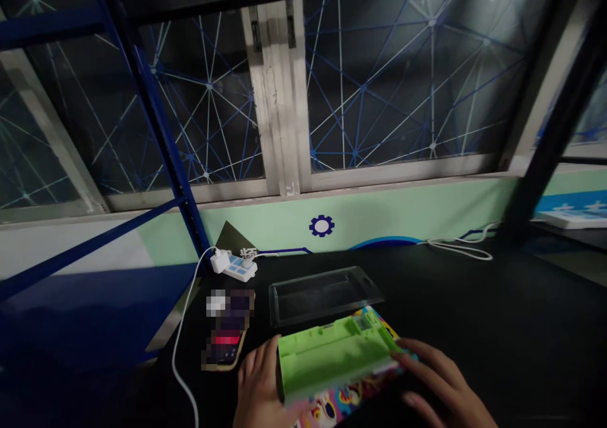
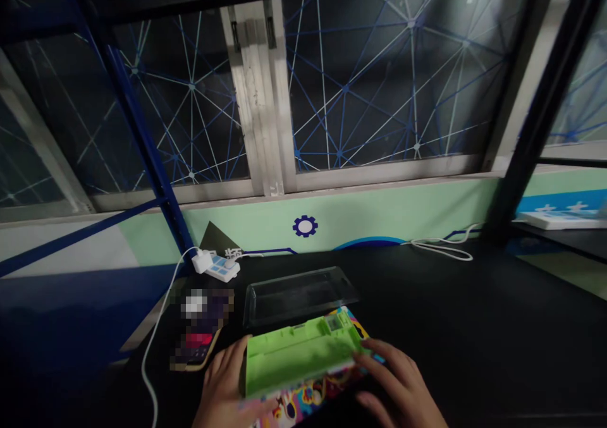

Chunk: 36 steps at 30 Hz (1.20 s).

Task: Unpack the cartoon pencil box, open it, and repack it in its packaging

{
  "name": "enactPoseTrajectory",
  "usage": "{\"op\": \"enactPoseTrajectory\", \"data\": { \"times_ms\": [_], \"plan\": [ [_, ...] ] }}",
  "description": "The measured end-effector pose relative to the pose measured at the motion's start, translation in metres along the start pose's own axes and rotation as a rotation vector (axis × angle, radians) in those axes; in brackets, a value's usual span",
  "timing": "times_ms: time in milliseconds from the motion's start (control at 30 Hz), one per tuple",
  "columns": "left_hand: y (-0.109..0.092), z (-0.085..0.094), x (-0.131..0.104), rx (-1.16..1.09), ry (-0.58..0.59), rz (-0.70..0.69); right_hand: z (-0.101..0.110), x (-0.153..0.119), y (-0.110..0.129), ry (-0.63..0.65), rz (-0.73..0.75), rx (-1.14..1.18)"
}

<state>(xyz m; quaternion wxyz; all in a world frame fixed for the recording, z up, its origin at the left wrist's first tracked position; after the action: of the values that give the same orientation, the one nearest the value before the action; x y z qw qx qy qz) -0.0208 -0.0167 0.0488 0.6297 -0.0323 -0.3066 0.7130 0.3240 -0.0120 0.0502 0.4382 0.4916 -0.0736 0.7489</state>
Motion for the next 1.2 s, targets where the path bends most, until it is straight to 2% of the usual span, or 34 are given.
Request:
{"op": "enactPoseTrajectory", "data": {
  "times_ms": [100,200,333,500,567,633,733,833,900,1033,1200],
  "plan": [
    [-0.003,0.000,0.006,-0.039,0.033,-0.021,-0.013,0.020,-0.003,0.054,-0.223,0.043],
    [0.002,-0.007,0.010,-0.077,0.055,-0.026,-0.030,0.030,-0.013,0.084,-0.343,0.027],
    [0.016,-0.021,0.008,-0.126,-0.098,-0.075,-0.041,0.025,-0.023,0.102,-0.410,0.029],
    [0.026,-0.021,0.002,-0.172,-0.333,-0.256,-0.025,0.024,-0.016,0.018,-0.377,0.070],
    [0.024,-0.018,0.006,-0.199,-0.343,-0.315,-0.020,0.034,-0.012,0.021,-0.346,0.096],
    [0.020,-0.015,0.014,-0.235,-0.333,-0.308,-0.021,0.051,-0.010,0.060,-0.302,0.112],
    [0.010,-0.010,0.037,-0.236,-0.328,-0.207,-0.037,0.085,-0.016,0.155,-0.251,0.094],
    [0.000,-0.010,0.062,-0.168,-0.277,-0.103,-0.065,0.115,-0.031,0.253,-0.227,-0.004],
    [-0.005,-0.014,0.075,-0.136,-0.269,-0.053,-0.083,0.127,-0.041,0.304,-0.214,-0.044],
    [-0.006,-0.026,0.085,-0.082,-0.260,-0.044,-0.104,0.125,-0.056,0.363,-0.190,-0.064],
    [-0.004,-0.034,0.080,-0.049,-0.152,-0.074,-0.106,0.111,-0.061,0.388,-0.162,-0.113]
  ]
}}
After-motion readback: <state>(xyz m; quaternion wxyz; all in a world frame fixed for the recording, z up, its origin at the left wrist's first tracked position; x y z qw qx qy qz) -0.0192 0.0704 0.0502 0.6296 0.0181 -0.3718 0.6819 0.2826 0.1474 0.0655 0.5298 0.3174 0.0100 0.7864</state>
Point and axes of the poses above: each hand's wrist, its own x-axis towards the middle knuckle, its own z-axis out of the back of the hand, y = z × x, the point moved 3 cm from there along x, towards the middle knuckle, and after that the axes turned 13 degrees about -y, right-handed, at the moved point
